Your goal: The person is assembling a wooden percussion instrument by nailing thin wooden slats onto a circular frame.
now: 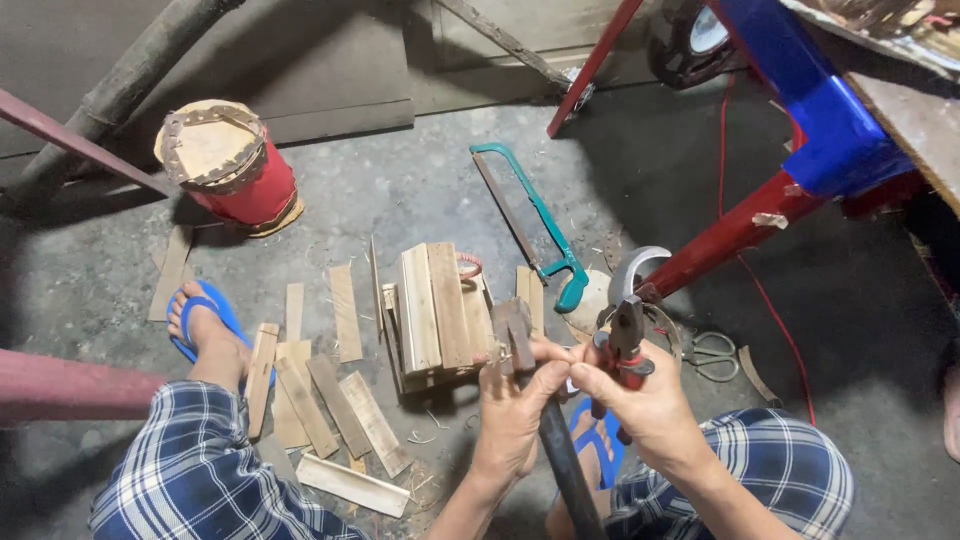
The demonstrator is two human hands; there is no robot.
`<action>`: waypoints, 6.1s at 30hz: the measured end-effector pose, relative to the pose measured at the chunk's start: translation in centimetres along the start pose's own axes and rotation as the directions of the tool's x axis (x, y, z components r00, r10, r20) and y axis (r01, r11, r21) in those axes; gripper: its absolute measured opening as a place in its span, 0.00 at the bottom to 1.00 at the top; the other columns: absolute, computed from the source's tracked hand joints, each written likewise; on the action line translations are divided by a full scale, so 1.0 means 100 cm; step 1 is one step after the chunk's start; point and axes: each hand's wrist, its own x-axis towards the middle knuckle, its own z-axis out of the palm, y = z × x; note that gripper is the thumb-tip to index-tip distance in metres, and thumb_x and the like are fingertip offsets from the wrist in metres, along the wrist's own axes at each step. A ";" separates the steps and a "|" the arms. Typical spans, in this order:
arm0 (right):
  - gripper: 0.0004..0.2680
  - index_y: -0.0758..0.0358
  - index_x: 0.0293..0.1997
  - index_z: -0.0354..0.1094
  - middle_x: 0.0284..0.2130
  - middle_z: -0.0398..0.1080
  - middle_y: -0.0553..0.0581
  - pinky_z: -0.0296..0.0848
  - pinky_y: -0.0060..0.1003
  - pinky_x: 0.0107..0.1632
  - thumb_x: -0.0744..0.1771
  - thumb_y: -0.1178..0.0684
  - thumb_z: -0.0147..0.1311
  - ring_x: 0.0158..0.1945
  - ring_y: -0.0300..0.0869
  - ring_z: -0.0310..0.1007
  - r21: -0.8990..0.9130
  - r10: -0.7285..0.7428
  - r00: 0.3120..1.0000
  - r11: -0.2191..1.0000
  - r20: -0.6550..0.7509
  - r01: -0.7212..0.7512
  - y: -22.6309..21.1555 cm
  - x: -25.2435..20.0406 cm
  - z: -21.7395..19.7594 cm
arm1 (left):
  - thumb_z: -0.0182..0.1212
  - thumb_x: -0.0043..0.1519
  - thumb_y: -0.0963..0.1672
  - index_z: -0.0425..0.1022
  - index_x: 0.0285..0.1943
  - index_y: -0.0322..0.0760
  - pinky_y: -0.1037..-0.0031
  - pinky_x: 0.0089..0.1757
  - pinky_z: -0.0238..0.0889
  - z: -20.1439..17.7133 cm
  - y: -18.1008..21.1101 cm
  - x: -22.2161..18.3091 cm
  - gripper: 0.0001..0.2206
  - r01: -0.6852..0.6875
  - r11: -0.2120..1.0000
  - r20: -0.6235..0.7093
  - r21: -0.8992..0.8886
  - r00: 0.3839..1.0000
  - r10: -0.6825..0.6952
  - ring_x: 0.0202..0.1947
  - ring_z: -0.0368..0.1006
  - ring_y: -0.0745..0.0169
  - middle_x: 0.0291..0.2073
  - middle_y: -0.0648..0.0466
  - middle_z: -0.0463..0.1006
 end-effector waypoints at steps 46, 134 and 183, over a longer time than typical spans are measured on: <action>0.06 0.71 0.35 0.71 0.28 0.71 0.63 0.72 0.41 0.34 0.61 0.63 0.62 0.31 0.48 0.72 0.247 0.196 0.973 0.943 0.125 -0.221 0.011 0.034 0.011 | 0.50 0.65 0.43 0.49 0.72 0.42 0.82 0.25 0.59 -0.074 0.009 0.020 0.25 -0.065 0.970 -0.227 0.232 0.967 0.119 0.36 0.78 0.61 0.47 0.41 0.78; 0.22 0.68 0.67 0.61 0.39 0.75 0.66 0.78 0.44 0.36 0.64 0.56 0.52 0.38 0.49 0.77 0.440 0.543 0.816 0.695 0.196 -0.568 0.034 0.039 0.006 | 0.65 0.52 0.33 0.76 0.46 0.19 0.77 0.25 0.68 -0.099 0.020 0.006 0.13 0.346 0.904 -0.166 -0.250 0.905 -0.392 0.20 0.74 0.60 0.23 0.46 0.80; 0.06 0.56 0.40 0.65 0.30 0.74 0.52 0.68 0.41 0.36 0.65 0.49 0.53 0.34 0.43 0.66 -0.791 -0.029 0.906 0.476 0.423 0.384 0.056 0.033 -0.007 | 0.70 0.52 0.37 0.79 0.34 0.26 0.78 0.25 0.64 -0.096 0.019 0.017 0.06 0.360 0.930 -0.274 -0.080 0.889 -0.368 0.16 0.70 0.64 0.17 0.52 0.76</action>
